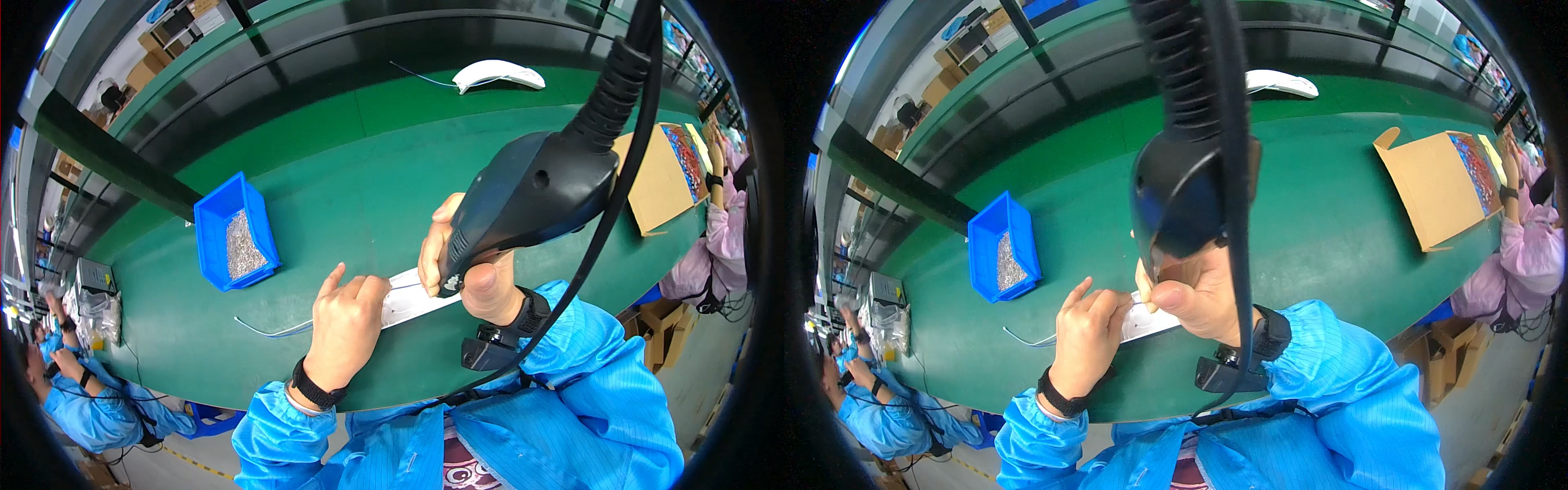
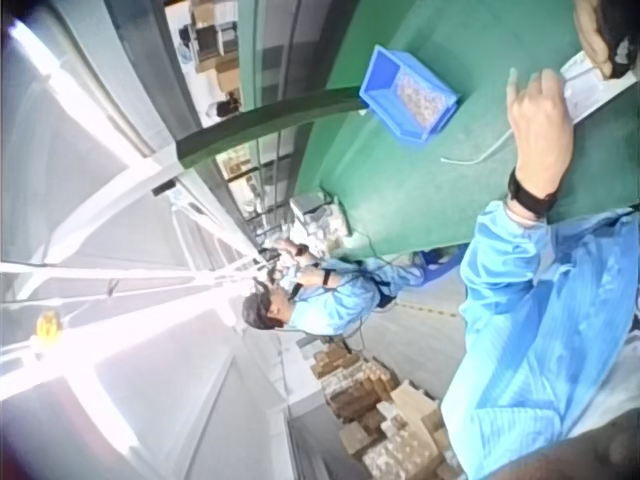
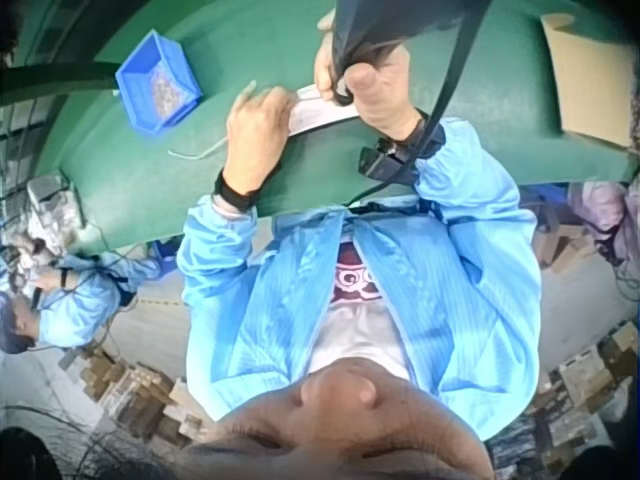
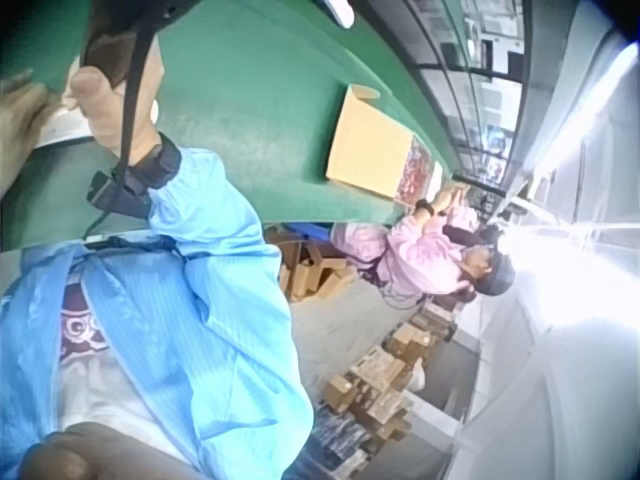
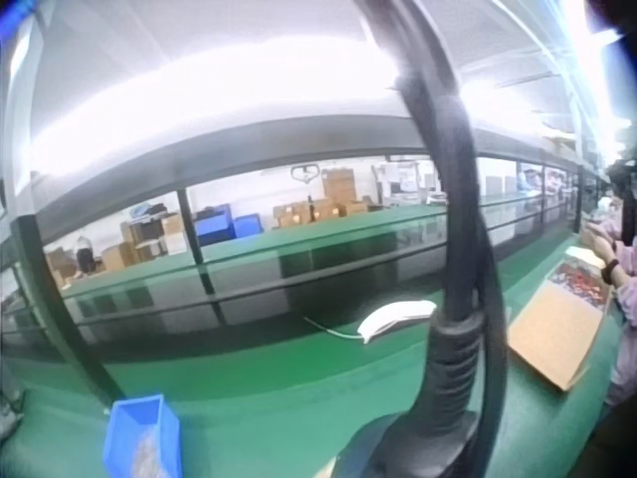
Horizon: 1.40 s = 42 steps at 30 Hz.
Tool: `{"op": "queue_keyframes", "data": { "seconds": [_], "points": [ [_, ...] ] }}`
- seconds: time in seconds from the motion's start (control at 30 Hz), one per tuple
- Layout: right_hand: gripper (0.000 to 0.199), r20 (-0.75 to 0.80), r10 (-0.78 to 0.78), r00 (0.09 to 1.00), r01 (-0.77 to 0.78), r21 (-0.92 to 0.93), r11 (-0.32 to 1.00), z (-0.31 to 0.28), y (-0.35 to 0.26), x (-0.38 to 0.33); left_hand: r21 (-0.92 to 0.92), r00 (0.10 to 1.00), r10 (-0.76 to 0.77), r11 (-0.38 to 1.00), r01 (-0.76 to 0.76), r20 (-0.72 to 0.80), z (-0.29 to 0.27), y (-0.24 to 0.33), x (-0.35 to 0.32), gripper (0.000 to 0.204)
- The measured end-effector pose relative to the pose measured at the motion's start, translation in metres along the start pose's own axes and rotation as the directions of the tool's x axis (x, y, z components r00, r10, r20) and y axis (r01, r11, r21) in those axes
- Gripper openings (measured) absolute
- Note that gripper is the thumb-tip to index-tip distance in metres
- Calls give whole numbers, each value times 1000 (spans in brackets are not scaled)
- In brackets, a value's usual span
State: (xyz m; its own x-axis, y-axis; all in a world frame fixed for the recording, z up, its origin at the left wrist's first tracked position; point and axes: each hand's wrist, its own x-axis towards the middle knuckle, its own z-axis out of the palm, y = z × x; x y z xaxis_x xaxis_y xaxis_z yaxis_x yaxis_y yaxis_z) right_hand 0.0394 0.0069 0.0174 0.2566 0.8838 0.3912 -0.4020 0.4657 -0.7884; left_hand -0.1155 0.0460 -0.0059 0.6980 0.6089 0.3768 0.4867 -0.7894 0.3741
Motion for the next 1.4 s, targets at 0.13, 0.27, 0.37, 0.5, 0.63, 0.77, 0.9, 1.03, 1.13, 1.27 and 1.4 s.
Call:
{"op": "queue_keyframes", "data": {
  "seconds": [0.13, 0.27, 0.37, 0.5, 0.63, 0.77, 0.9, 1.03, 1.13, 1.27, 1.4],
  "points": [
    [77, 31, 30, 999, -30, -15, 999, -3, -7, -2, 13, 1000, -17, 1000, 17, -17, -1, 6, -2, 10],
    [79, 3, -13, 1000, 13, -35, 999, -5, -12, 3, 118, 996, 51, 992, -42, -79, -6, 12, 8, 6],
    [84, 78, 1, 997, -1, 2, 1000, -9, -28, 2, 8, 995, 39, 999, -39, -88, -12, 35, 14, 14],
    [85, 32, -74, 997, 65, 224, 972, -2, -44, -5, -126, 998, 52, 990, -54, -25, -6, 53, 14, 13],
    [80, 155, -93, 983, 95, -3, 995, -10, -48, -3, -159, 999, 41, 986, -45, -29, -2, 56, 15, 13],
    [79, 191, -128, 973, 130, -1, 991, -11, -51, -4, -182, 999, 38, 982, -44, -36, 1, 59, 17, 14],
    [79, 218, -90, 972, 80, 54, 995, -15, -54, -7, -170, 1000, 4, 985, -6, -15, 4, 67, 18, 13],
    [79, 181, -73, 981, 68, 34, 997, -18, -59, -9, -144, 998, 38, 989, -30, 53, 4, 70, 17, 28],
    [79, 134, -107, 985, 124, -127, 984, -37, -59, -9, -133, 995, -61, 989, 71, 76, -6, 72, 21, 58],
    [83, -104, -76, 992, 71, -48, 996, -50, -56, -15, -2, 985, -69, 998, 70, 161, -5, 52, 16, 75],
    [84, -122, -67, 990, 62, -46, 997, -55, -49, -16, -4, 979, -63, 998, 65, 193, 4, 47, 16, 58]
  ]
}}
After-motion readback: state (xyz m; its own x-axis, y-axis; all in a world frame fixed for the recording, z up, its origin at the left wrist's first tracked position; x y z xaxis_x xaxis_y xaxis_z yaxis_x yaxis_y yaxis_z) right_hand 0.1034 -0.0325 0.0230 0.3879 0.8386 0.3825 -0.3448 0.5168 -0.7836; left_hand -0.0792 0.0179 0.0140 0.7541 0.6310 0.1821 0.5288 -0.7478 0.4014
